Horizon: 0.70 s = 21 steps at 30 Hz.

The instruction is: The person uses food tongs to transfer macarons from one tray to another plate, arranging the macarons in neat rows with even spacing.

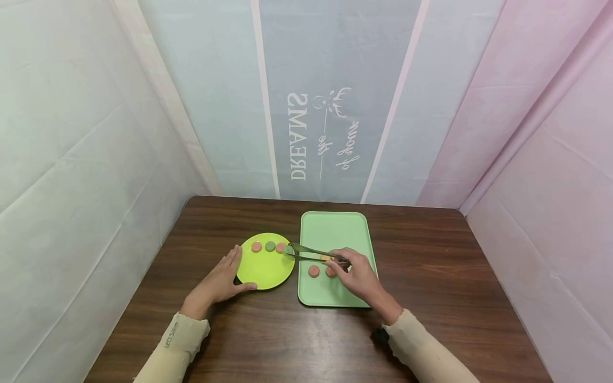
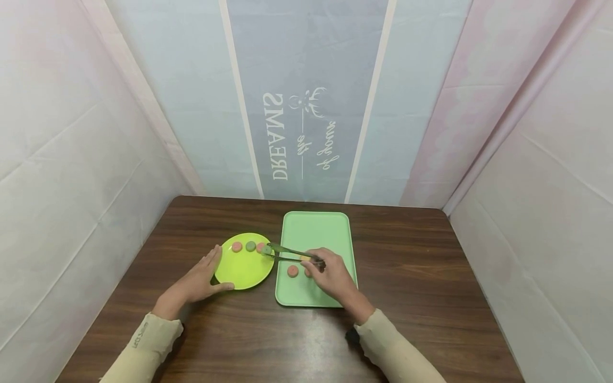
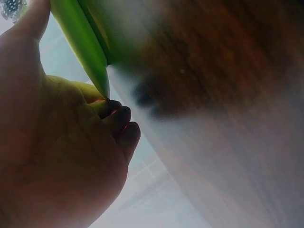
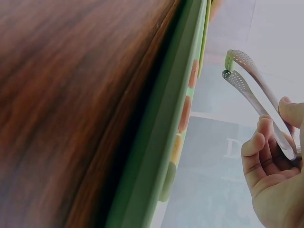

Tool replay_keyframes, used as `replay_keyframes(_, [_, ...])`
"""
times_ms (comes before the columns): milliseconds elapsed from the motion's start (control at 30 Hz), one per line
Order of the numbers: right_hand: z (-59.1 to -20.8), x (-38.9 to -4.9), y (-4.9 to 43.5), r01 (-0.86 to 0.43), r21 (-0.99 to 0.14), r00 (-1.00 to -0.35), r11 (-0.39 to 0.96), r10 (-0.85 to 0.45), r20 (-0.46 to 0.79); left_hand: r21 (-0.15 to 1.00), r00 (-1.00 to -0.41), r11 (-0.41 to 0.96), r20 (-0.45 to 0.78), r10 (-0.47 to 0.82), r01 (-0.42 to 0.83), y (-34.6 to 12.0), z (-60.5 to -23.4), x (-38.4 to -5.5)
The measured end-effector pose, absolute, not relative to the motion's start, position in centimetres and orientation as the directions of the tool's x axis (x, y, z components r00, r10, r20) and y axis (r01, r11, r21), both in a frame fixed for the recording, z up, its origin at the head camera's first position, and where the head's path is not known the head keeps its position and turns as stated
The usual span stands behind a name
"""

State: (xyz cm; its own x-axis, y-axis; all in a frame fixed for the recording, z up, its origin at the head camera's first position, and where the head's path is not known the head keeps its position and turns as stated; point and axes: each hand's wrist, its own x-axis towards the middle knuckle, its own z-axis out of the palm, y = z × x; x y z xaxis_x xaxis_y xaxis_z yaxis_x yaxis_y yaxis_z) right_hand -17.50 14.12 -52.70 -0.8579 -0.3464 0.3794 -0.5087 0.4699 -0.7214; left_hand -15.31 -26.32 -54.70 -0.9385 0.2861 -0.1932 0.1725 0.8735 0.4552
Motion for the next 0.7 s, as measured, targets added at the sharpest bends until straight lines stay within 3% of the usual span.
replay_keyframes(233, [-52.8, -17.7, 13.3, -0.559, -0.7, -0.826, 0.445, -0.375, 0.421, 0.454, -0.937, 0.874, -0.195, 0.289, 0.175, -26.3, -54.7, -15.3])
replay_keyframes(700, [-52.8, -17.9, 11.3, -0.53, -0.721, -0.837, 0.447, -0.413, 0.359, 0.45, -0.936, 0.876, -0.203, 0.289, 0.173, -26.3, -54.6, -15.4])
